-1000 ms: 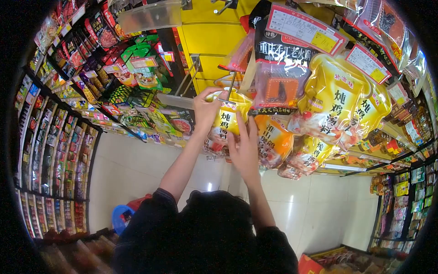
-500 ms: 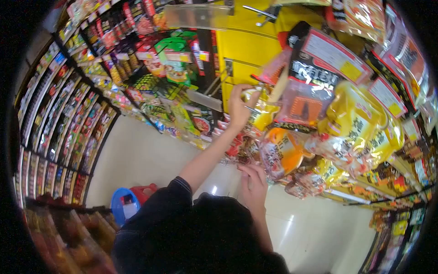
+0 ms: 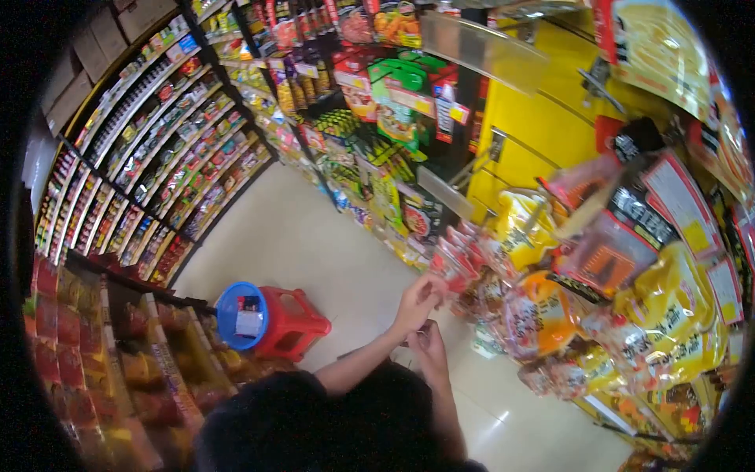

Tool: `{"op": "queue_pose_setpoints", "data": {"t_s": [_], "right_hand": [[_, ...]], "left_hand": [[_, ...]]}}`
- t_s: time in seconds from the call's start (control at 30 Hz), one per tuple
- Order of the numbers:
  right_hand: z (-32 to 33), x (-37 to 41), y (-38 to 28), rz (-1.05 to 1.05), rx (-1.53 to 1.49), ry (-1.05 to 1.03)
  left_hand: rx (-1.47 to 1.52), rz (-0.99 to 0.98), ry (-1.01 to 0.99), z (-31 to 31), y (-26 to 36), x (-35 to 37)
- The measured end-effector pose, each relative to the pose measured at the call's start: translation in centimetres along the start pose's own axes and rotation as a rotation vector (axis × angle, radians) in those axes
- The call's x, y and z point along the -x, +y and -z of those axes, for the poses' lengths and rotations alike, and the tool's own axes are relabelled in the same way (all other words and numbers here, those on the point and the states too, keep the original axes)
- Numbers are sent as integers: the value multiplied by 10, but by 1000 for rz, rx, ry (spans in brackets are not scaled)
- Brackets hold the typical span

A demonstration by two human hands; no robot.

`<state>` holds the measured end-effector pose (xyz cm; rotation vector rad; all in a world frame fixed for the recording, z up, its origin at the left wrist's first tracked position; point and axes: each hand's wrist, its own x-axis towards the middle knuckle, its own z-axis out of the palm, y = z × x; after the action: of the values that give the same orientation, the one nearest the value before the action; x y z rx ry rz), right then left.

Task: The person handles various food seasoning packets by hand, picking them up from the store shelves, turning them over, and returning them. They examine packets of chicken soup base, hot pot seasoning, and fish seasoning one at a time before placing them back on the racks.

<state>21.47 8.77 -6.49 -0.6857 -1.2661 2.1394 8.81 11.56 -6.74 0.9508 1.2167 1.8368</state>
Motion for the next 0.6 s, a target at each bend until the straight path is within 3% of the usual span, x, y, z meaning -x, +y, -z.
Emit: {"op": "queue_pose_setpoints", "data": {"t_s": [0.1, 0.2, 0.33, 0.37, 0.6], "right_hand": [[-21, -21, 45, -211, -304, -65], [-69, -39, 58, -322, -766, -375], [-123, -72, 96, -344, -816, -485], [-139, -85, 104, -366, -796, -462], [-253, -165, 156, -547, -697, -366]], "left_hand": [[180, 157, 85, 39, 23, 1], [572, 310, 76, 69, 38, 1], [838, 337, 32, 135, 23, -4], [787, 422, 177, 148, 35, -8], [444, 328, 284, 306, 32, -39]]}}
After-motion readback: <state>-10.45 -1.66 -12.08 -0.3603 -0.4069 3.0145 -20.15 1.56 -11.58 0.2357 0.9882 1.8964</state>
